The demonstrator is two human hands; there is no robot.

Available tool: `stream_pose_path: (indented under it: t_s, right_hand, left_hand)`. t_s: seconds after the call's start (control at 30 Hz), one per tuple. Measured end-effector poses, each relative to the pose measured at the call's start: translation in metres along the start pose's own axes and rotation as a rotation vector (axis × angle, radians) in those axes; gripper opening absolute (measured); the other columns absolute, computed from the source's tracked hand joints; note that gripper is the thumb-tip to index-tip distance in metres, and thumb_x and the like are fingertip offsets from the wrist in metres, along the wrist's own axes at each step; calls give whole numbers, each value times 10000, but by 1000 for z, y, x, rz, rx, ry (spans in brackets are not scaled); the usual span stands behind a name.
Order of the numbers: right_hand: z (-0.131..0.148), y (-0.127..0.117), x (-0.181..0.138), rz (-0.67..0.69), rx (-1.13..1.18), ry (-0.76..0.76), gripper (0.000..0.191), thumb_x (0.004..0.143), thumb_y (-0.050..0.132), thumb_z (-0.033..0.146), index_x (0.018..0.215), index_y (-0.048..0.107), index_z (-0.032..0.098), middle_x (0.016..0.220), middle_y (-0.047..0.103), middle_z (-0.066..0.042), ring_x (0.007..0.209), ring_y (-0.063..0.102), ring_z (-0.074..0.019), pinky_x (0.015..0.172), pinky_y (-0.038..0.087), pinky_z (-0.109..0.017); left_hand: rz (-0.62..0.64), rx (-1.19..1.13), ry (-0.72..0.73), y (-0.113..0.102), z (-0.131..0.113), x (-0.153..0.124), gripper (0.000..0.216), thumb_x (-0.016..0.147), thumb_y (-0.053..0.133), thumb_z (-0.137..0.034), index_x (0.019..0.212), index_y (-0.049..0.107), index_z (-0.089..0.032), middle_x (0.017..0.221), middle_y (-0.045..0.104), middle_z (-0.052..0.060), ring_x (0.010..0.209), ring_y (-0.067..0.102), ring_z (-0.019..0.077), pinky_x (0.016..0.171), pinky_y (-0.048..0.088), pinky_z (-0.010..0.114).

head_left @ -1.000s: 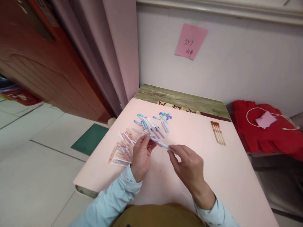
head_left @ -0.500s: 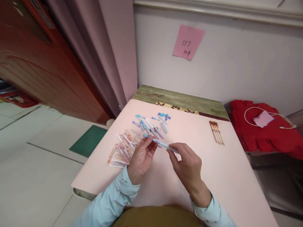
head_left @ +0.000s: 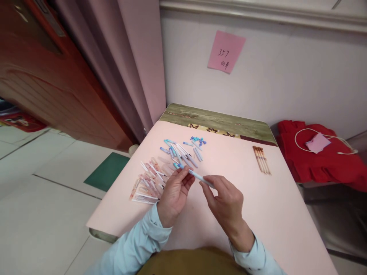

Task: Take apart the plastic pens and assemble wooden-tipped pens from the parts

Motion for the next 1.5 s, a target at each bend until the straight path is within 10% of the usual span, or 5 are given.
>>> stream_pose_path:
  t_s: [0.53,0.9,1.5]
  right_hand:
    - [6,19,-8,89,-137,196,287,1002,405,354,1060,620,173,738,707,-46,568,620,-166,523,356,-274]
    - [5,7,-4,-26,7,15,50,910,569,199,907,613,223,748,720,21,642,652,-134,956,386,-387]
    - [7,9,-10,-11,87,26,63,922,562,229,908,614,197,741,706,15,641,649,-119,992,388,-384]
  left_hand:
    - [68,20,37,-2,5,1,103,778,746,-174,812,661,-127,792,704,40,742,673,119,658,571,198]
    - [31,34,52,0,-6,2,76,797,728,-171,812,665,-131,781,704,35,708,678,116,611,575,184]
    - [109,95,100,-1,-8,0,210,726,801,-235,830,649,-135,766,683,21,715,655,122,604,579,206]
Point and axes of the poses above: each hand's wrist, its own x-axis towards the middle knuckle, its own y-axis out of the palm, z = x × y, the point moved 1 cm from there along x, towards the middle knuckle
